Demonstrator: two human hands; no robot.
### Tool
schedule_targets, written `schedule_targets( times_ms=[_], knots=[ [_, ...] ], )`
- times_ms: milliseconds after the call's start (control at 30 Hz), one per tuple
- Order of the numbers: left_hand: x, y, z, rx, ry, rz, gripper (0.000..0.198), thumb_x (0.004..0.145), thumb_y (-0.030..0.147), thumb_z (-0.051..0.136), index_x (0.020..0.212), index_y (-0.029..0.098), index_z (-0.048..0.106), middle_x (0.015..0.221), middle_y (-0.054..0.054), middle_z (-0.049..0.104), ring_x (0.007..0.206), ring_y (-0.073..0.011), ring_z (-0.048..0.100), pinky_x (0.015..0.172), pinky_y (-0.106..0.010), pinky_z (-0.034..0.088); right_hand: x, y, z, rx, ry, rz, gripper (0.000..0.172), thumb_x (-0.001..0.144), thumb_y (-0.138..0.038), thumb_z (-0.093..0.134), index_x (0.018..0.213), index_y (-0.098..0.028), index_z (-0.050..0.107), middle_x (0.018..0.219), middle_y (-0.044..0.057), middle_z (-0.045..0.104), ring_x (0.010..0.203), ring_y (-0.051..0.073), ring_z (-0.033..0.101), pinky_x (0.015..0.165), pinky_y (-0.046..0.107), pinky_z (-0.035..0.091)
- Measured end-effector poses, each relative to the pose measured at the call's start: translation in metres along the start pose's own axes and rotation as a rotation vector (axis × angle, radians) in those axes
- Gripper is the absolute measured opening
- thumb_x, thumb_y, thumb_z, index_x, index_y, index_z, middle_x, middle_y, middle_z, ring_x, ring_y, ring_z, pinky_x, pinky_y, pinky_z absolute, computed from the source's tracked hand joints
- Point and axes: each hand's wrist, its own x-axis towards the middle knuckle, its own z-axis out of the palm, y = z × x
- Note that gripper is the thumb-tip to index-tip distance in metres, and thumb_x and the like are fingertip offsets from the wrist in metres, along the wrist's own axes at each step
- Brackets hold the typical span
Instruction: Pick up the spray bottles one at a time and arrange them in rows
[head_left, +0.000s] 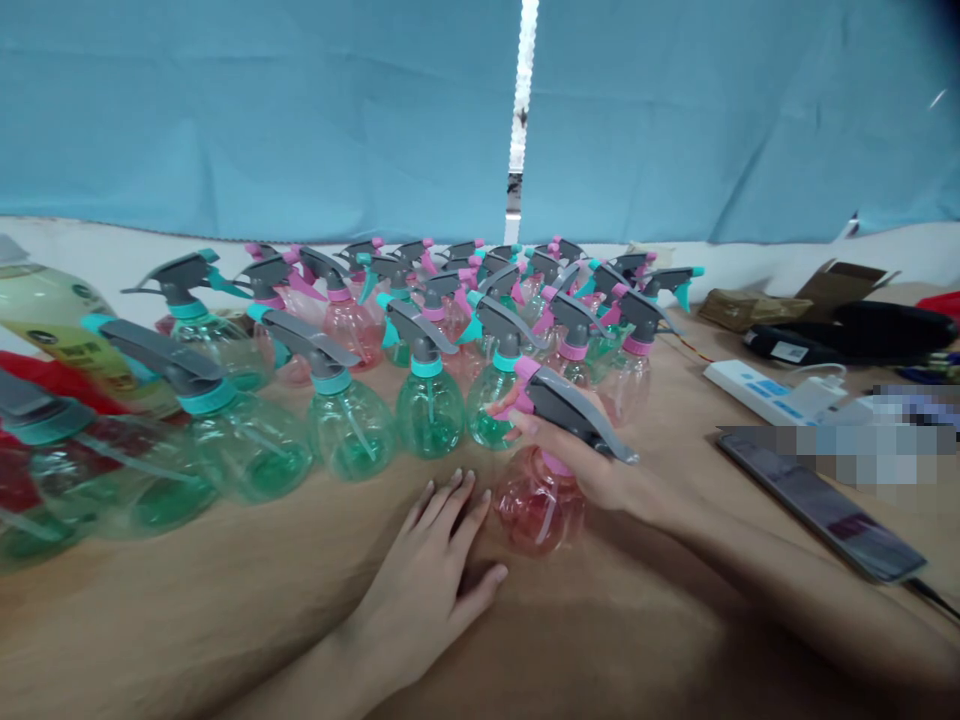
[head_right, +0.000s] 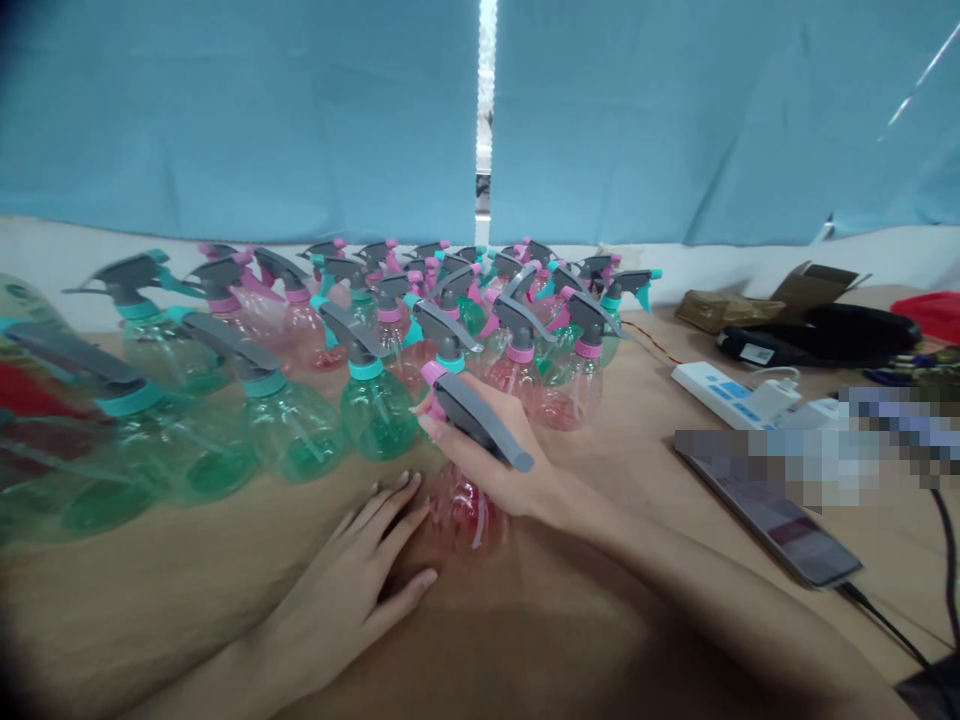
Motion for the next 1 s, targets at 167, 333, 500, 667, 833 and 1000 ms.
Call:
schedule_targets(
  times_ms=[167,333,500,667,833,1000],
  knots=[
    [0.001,0.0,0.0,0.006,0.001,0.009,0.056,0.095,0.046,0.049,0.137,0.009,0.046,0.144,-0.017,0.044,0.132,-0.0315,0.041,0.107,-0.05,0.035,0.002,0.001,-0.002,0.032,-0.064,-0.008,0.018,0.09,-0.036,0.054,0.075,-0.024,0.052,0.064,-0.004,0.046,0.058,0.013,0.046,0.057,0.028,0.039],
    [0.001,-0.001,0.001,0.028,0.007,0.017,0.056,0.095,0.046,0.048,0.137,0.009,0.046,0.144,-0.017,0.044,0.131,-0.0322,0.042,0.106,-0.051,0.036,0.003,-0.003,-0.004,0.036,-0.064,-0.003,0.021,0.091,-0.032,0.051,0.072,-0.024,0.048,0.062,-0.005,0.041,0.057,0.012,0.038,0.055,0.027,0.035],
    [0.001,-0.001,0.0,0.021,0.002,0.008,0.057,0.096,0.049,0.045,0.138,0.01,0.045,0.145,-0.016,0.043,0.131,-0.0318,0.042,0.105,-0.05,0.037,0.002,0.004,-0.002,0.055,-0.053,-0.03,0.024,0.091,-0.039,0.049,0.071,-0.025,0.048,0.063,-0.004,0.044,0.057,0.014,0.041,0.056,0.029,0.036],
    [0.0,-0.002,0.003,0.018,0.013,0.007,0.056,0.096,0.047,0.045,0.138,0.01,0.045,0.145,-0.016,0.044,0.132,-0.0314,0.042,0.106,-0.05,0.036,-0.001,0.009,-0.002,0.037,-0.039,0.001,0.023,0.091,-0.042,0.051,0.077,-0.026,0.057,0.067,-0.002,0.053,0.062,0.015,0.051,0.059,0.03,0.041],
    [0.0,-0.003,0.004,0.031,0.022,0.01,0.057,0.095,0.049,0.046,0.137,0.011,0.046,0.145,-0.016,0.043,0.132,-0.0315,0.042,0.106,-0.05,0.036,-0.001,0.009,-0.002,0.088,-0.042,0.029,0.02,0.088,-0.042,0.056,0.078,-0.025,0.059,0.07,-0.002,0.056,0.064,0.014,0.055,0.061,0.029,0.045],
    [0.001,-0.002,0.003,0.037,0.016,0.013,0.056,0.096,0.048,0.046,0.137,0.01,0.046,0.144,-0.017,0.044,0.131,-0.0319,0.042,0.105,-0.05,0.036,0.001,0.001,-0.003,0.086,-0.059,0.019,0.01,0.086,-0.034,0.059,0.083,-0.025,0.059,0.074,-0.003,0.057,0.063,0.013,0.052,0.061,0.028,0.045]
  ],
)
